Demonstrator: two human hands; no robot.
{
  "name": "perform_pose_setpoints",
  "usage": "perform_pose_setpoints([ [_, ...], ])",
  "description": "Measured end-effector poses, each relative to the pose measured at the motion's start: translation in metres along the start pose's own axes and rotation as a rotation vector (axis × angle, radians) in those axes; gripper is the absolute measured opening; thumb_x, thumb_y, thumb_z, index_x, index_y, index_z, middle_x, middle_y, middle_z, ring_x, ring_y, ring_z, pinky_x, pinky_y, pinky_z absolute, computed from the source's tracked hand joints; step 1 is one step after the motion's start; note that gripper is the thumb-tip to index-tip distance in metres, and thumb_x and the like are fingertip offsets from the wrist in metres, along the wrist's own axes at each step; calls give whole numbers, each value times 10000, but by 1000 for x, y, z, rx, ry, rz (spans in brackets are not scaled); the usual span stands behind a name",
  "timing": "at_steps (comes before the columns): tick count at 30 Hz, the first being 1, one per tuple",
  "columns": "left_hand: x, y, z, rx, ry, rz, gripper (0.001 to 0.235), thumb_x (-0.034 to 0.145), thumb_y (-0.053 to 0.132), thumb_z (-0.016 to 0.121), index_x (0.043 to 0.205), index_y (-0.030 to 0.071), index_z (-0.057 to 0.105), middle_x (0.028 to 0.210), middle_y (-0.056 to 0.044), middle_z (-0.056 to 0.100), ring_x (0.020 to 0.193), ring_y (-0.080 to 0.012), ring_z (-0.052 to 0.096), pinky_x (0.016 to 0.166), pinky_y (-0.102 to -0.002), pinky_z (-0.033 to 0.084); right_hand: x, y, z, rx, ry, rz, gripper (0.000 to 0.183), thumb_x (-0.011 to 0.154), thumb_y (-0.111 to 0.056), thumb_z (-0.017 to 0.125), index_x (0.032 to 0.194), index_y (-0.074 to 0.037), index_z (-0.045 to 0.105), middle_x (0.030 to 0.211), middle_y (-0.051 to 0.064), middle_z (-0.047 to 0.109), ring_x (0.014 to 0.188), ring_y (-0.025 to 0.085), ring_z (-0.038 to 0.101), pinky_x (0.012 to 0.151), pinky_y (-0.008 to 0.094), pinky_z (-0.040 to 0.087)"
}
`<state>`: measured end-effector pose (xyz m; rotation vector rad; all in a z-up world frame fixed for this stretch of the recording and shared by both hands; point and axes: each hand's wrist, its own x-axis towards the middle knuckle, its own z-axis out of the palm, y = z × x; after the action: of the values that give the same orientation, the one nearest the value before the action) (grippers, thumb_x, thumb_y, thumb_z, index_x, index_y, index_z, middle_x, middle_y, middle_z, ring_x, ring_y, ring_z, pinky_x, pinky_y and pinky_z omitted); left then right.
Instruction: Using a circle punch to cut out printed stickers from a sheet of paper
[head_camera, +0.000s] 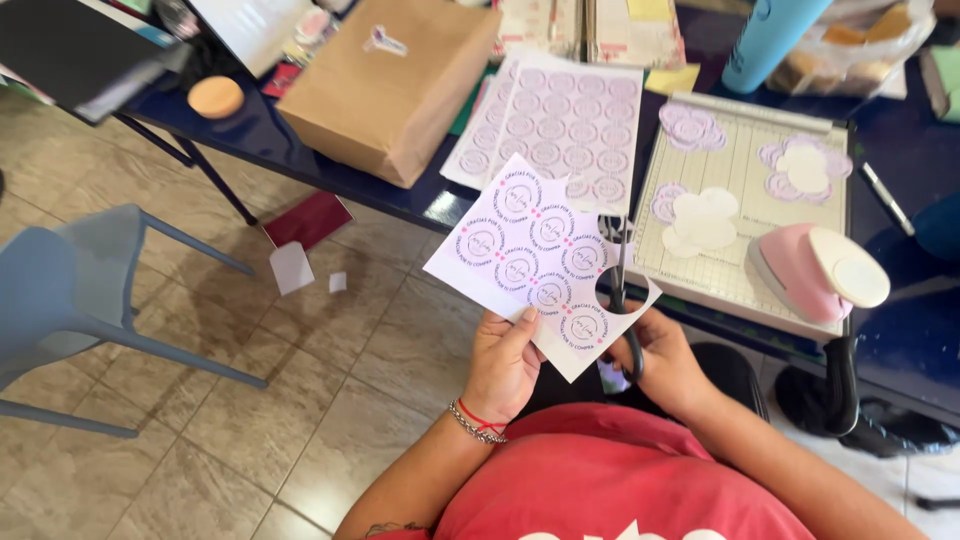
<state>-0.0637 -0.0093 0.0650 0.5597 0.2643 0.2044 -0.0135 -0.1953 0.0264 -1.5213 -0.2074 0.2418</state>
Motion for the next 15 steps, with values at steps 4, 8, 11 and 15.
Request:
perform_pose_setpoints([
  [4,19,-11,-15,12,7,-31,150,984,-16,587,1116,32,639,1109,-231,737,933,-376,749,719,-470,664,11,-8,8,-17,15,11,368,804,-121,837,1105,61,728,648,194,679,540,203,653,499,300,561],
  [8,35,-15,-27,10,31,-35,146,982,-15,590,1114,33,630,1110,-241,734,918,-377,752,693,-463,668,27,1,10,7,8,34,376,779,-109,861,1102,47,746,680,167,683,568,185,642,525,293,570],
  [11,46,-14,-33,30,38,-49,149,985,-10,588,1124,25,627,1119,-245,730,927,-390,746,699,-483,664,40,6,14,-3,-3,43,365,793,-107,848,1100,60,739,676,166,669,549,186,622,512,296,556],
  [15,60,-15,-42,56,50,-13,149,991,5,579,1132,28,620,1086,-238,734,924,-372,749,704,-469,670,59,11,21,-21,-9,70,361,786,-102,840,1115,26,761,678,158,687,586,171,638,572,298,549],
])
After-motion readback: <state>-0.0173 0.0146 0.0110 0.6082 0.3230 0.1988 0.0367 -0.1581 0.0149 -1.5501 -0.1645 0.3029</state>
